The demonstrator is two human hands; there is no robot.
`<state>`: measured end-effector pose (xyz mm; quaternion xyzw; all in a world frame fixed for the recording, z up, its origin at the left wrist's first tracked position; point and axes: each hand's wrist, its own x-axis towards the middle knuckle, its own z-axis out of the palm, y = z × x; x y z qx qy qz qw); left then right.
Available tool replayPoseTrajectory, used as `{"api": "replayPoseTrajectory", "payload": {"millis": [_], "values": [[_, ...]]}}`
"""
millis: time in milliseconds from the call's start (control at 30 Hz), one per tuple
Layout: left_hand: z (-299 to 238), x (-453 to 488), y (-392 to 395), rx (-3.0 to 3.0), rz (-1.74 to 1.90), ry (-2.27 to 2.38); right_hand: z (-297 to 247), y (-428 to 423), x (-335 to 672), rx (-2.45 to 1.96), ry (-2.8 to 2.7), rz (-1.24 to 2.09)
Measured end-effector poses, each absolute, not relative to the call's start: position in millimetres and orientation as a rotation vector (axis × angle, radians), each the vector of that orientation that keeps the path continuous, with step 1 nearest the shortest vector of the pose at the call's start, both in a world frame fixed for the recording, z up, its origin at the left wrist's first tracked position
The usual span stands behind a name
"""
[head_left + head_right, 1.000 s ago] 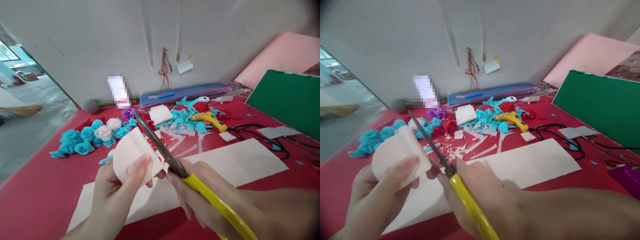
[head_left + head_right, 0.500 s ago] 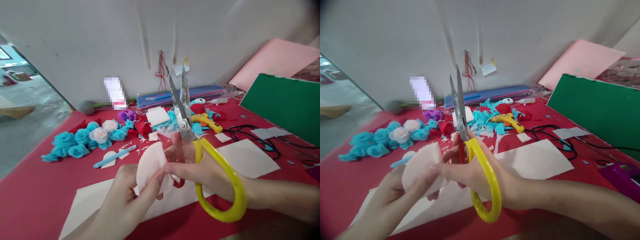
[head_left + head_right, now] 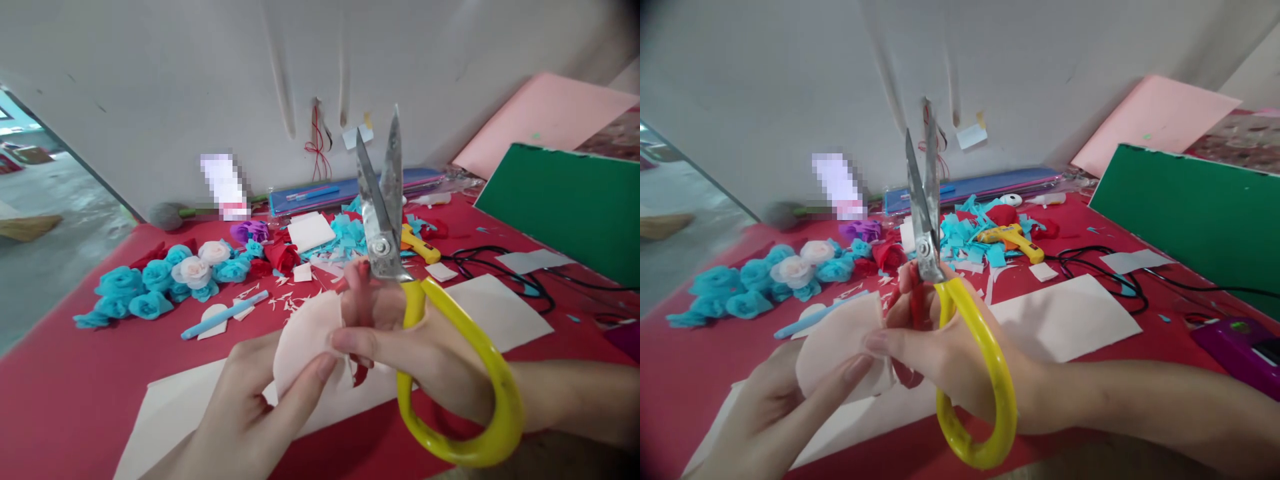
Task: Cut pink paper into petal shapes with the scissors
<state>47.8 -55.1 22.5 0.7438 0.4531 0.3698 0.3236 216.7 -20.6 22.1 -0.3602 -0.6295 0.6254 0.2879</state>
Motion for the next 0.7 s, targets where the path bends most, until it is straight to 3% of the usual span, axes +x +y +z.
{"api": "replayPoseTrajectory", "payload": {"millis": [233,700], "values": [[9.4,52.3,-61.9,1.578,1.383,1.170,24.6,-23.3,212.5,-0.932,-1.585,1.721],[15.4,60.5,-68.2,1.412,1.255,1.225,33.5,-20.3,214.3,-0.894,-1.527,1.659]]}}
